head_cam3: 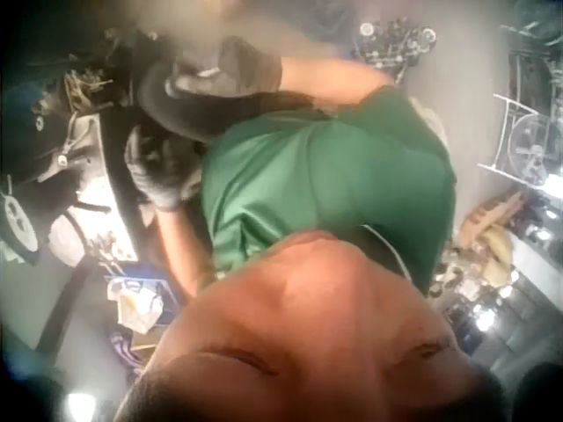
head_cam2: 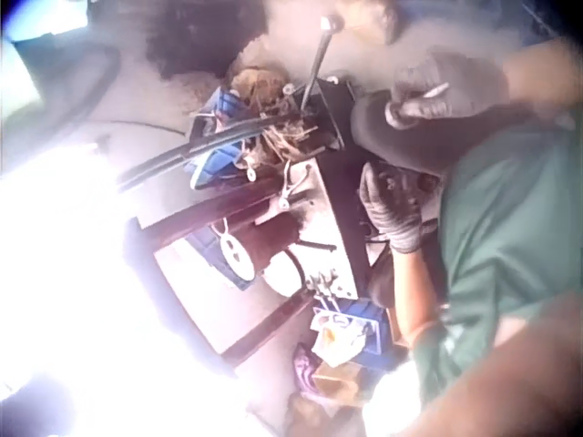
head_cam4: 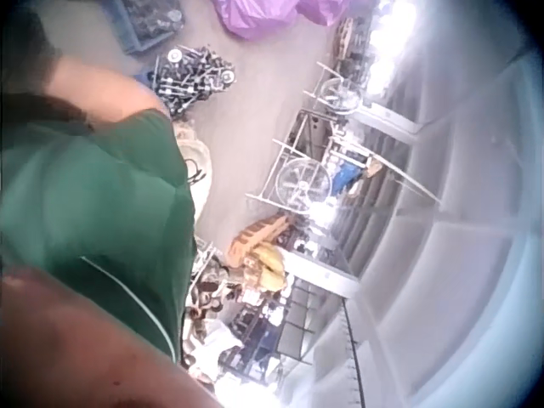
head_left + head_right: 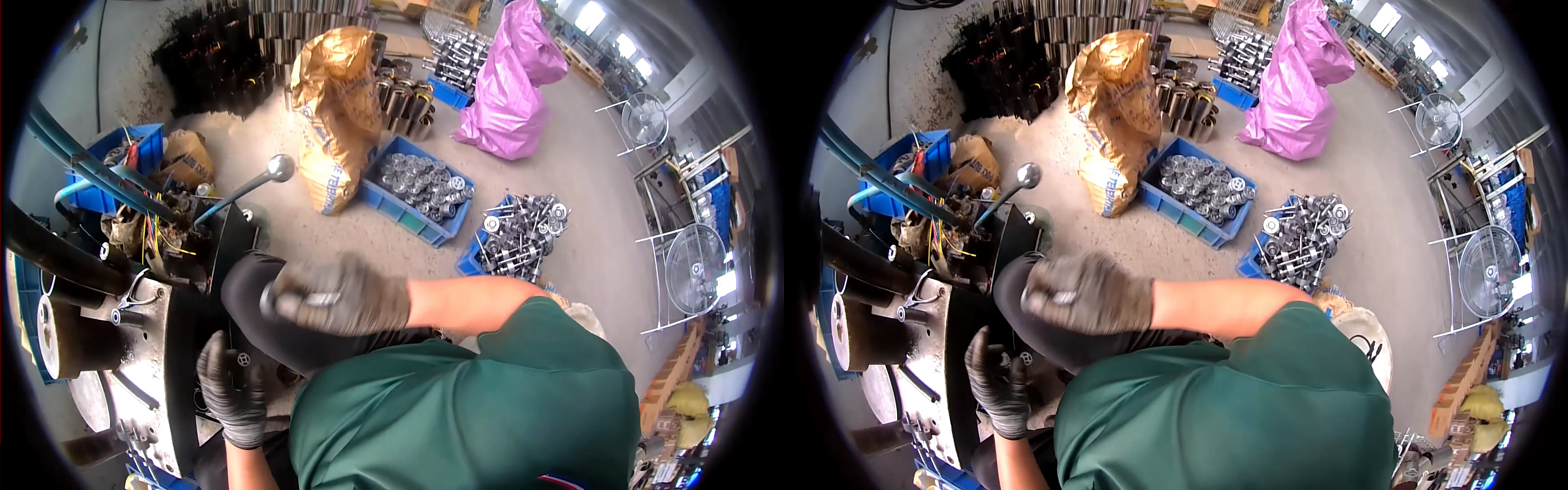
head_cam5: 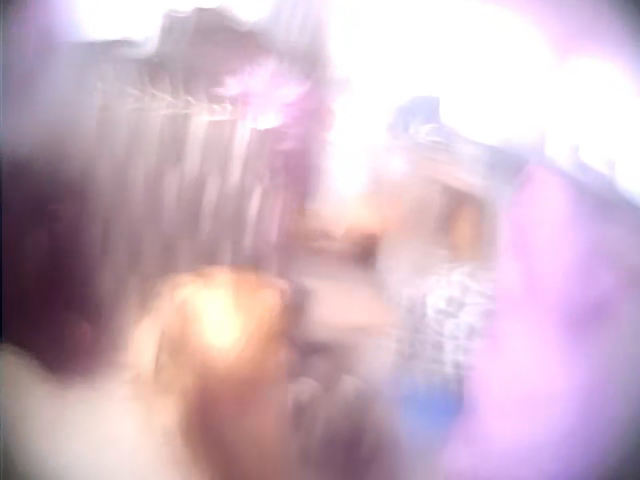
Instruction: The person places a metal rod into a fixture, fits a circular metal plate onto it, and pulls a lever to press the components together. They repeat this process by taking parts from nearby bins and placing the completed assemblies into a separate container.
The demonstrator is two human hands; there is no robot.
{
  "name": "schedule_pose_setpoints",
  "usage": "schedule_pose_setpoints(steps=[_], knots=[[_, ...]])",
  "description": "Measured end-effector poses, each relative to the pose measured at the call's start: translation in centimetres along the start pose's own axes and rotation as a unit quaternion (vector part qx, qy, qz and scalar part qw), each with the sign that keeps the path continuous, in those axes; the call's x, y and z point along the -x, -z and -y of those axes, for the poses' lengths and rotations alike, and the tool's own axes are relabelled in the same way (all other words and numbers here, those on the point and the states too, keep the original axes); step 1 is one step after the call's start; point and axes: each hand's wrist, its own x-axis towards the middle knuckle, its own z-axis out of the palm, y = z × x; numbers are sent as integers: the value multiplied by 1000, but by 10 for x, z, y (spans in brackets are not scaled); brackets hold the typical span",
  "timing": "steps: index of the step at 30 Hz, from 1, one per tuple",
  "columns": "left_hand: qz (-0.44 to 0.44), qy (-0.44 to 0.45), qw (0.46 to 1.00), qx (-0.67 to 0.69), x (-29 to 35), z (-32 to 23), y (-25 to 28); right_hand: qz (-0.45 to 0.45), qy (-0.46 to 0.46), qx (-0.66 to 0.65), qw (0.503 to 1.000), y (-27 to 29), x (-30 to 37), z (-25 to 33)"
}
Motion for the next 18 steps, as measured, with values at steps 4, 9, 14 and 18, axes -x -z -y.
schedule_pose_setpoints(steps=[4,9,14,18], knots=[[-20,-10,999,-31,-2,22,18,-32,-123,11,992,66,29,-96],[-26,55,996,68,6,41,34,67,-324,457,825,198,112,-204],[5,25,999,39,-1,37,34,453,-397,626,495,341,273,-294],[29,27,999,-14,3,38,34,576,-419,573,405,333,266,-292]])
